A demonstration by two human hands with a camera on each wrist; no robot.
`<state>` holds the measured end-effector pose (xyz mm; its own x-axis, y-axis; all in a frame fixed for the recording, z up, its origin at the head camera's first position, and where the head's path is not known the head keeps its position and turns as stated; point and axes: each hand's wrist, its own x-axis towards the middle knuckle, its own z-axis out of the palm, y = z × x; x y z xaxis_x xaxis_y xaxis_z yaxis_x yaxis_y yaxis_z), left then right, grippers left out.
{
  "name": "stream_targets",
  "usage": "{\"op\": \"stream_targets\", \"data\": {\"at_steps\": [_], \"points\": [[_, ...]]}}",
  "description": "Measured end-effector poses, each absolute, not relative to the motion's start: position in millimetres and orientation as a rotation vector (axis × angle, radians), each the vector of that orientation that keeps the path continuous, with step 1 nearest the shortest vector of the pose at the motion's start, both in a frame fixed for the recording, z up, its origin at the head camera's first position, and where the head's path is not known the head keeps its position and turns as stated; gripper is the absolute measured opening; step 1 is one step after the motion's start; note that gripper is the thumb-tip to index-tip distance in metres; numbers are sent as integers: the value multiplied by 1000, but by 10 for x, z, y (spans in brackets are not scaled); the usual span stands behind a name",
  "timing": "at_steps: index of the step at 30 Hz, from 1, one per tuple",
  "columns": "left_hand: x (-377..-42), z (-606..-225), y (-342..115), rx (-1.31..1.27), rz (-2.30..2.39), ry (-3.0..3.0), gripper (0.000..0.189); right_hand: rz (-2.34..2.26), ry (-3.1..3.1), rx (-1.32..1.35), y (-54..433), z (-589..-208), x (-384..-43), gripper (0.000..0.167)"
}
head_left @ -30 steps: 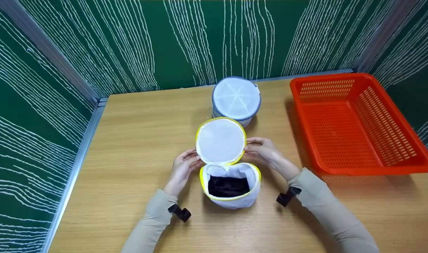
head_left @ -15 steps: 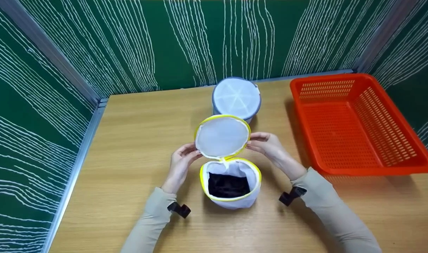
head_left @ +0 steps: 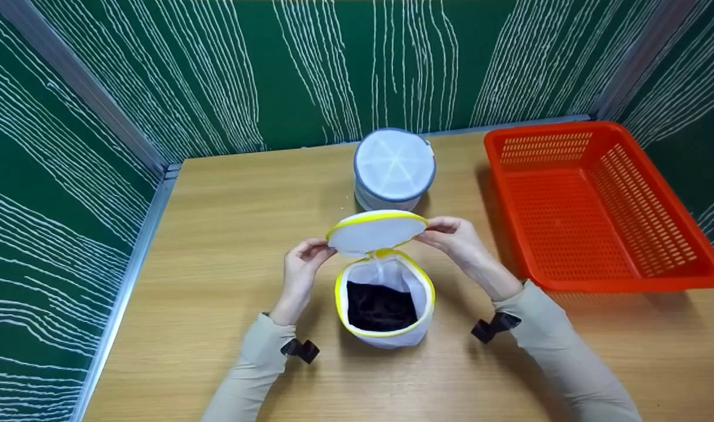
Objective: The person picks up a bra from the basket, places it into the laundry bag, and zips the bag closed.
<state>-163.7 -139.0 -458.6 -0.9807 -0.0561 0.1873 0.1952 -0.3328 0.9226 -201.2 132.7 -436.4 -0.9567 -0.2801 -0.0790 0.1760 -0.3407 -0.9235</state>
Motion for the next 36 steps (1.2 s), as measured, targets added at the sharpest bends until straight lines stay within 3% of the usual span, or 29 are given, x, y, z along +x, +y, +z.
{"op": "stream_targets", "data": {"at_steps": [4, 10, 19, 36], "points": [[-1564, -4405, -1320, -106, -2393, -1768, 21, -2353, 1641, -157, 1368, -4347, -1993, 29], [-1507, -4340, -1300, -198, -2241, -1873, 11, -2288, 1775, -270, 1432, -4350, -1964, 28], [-1408, -4331, -1321, -260, -2157, -1962, 12, -2164, 1964, -477, 1492, -4359, -1863, 9], [-1236, -4411, -1365, -247, -2157, -2079, 10, -2014, 2092, -703, 1536, -4490, -1655, 12]]}}
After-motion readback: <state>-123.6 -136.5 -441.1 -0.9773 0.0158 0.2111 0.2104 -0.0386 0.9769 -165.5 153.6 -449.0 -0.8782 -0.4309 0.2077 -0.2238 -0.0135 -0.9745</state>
